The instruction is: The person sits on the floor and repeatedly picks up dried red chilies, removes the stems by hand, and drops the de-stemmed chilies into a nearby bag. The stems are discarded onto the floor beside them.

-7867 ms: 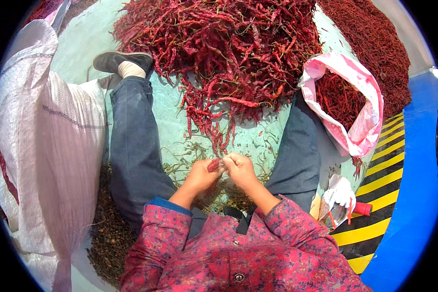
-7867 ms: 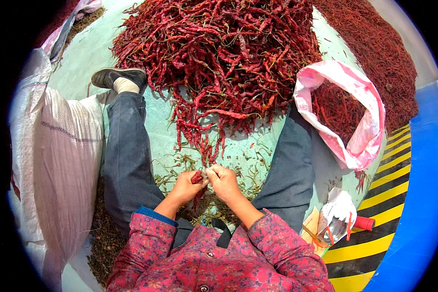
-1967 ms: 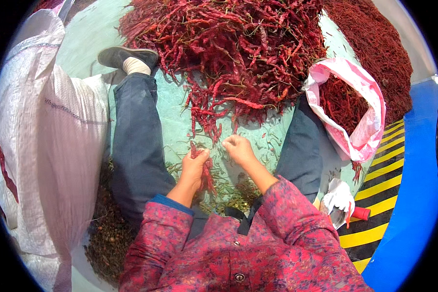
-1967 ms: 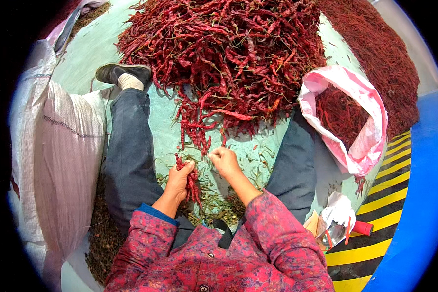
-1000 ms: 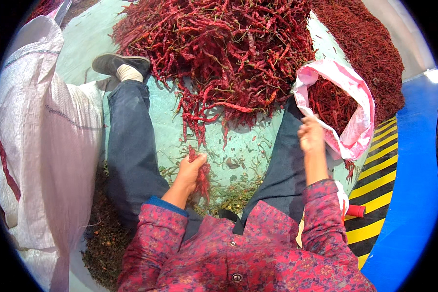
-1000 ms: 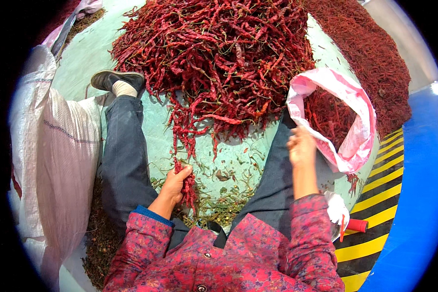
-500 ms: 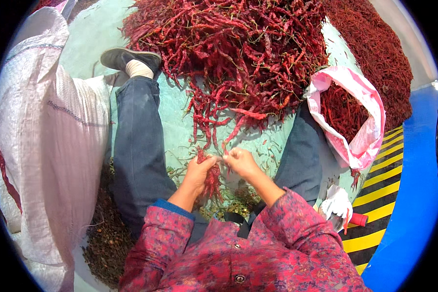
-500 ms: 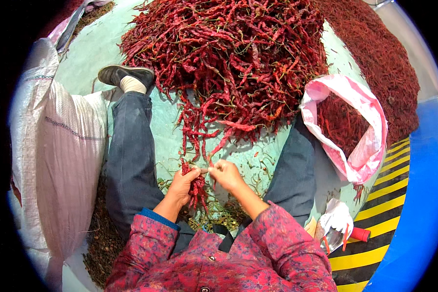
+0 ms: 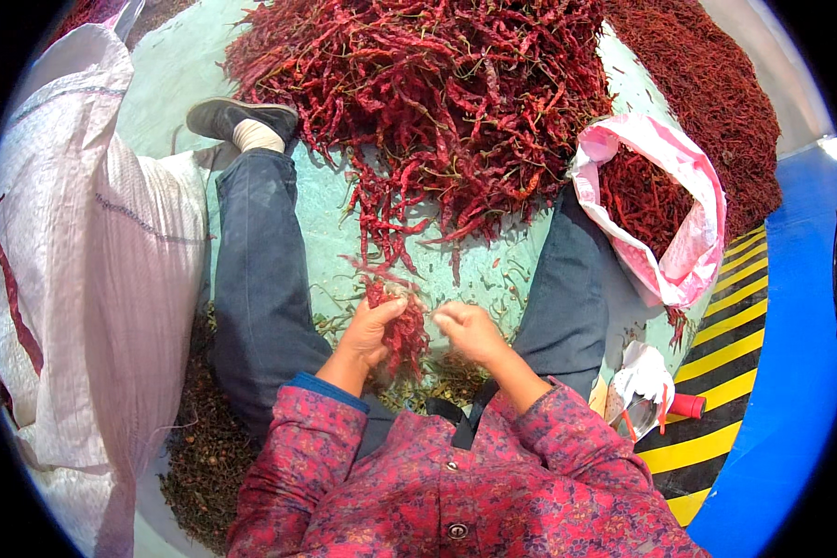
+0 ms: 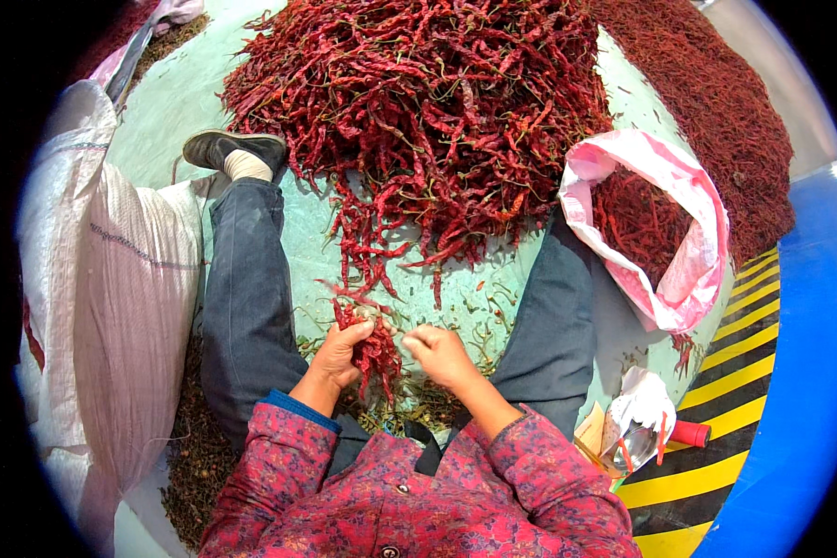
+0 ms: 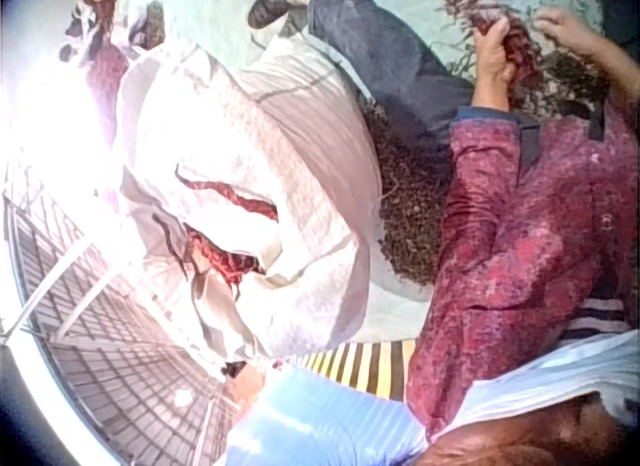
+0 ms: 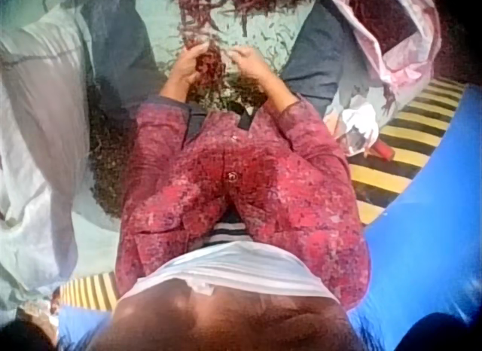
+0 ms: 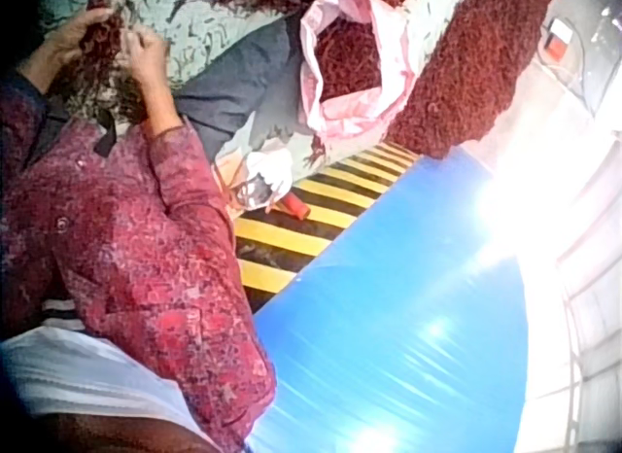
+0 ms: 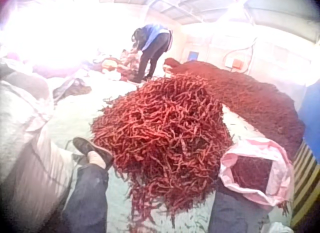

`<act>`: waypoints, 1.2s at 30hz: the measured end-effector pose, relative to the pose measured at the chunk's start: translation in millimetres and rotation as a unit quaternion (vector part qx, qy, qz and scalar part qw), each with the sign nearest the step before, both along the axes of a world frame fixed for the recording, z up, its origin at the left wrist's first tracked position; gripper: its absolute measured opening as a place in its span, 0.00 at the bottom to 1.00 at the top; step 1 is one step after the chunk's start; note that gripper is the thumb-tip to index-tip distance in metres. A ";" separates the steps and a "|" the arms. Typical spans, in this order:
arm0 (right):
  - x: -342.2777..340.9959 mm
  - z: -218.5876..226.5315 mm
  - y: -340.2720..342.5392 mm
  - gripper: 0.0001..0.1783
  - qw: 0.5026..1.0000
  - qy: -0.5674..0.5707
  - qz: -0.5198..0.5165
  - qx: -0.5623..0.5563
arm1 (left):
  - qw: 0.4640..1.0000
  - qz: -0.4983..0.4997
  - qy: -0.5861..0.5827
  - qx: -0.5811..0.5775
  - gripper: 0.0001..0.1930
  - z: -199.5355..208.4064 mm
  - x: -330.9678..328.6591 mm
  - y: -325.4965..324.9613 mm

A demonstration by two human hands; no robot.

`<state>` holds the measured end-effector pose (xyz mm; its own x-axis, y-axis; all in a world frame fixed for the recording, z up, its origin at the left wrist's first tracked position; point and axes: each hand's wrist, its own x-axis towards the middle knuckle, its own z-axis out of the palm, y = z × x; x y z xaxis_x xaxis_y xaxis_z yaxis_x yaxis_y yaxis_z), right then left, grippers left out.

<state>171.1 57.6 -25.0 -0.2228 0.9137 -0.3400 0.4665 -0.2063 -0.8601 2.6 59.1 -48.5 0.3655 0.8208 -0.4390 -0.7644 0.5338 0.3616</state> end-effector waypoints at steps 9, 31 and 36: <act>-23.8 16.1 26.0 0.08 0.986 0.131 -0.023 -0.101 | 0.997 -0.023 0.062 0.042 0.09 -1.1 -0.3 -1.6; -37.5 0.5 -6.9 0.05 0.988 0.062 -0.118 0.073 | 0.966 -0.048 0.222 0.124 0.08 -6.1 8.2 -0.6; -37.8 -10.8 -7.2 0.04 0.955 0.147 -0.241 -0.094 | 0.937 -0.114 0.274 0.183 0.09 -10.5 9.6 -2.9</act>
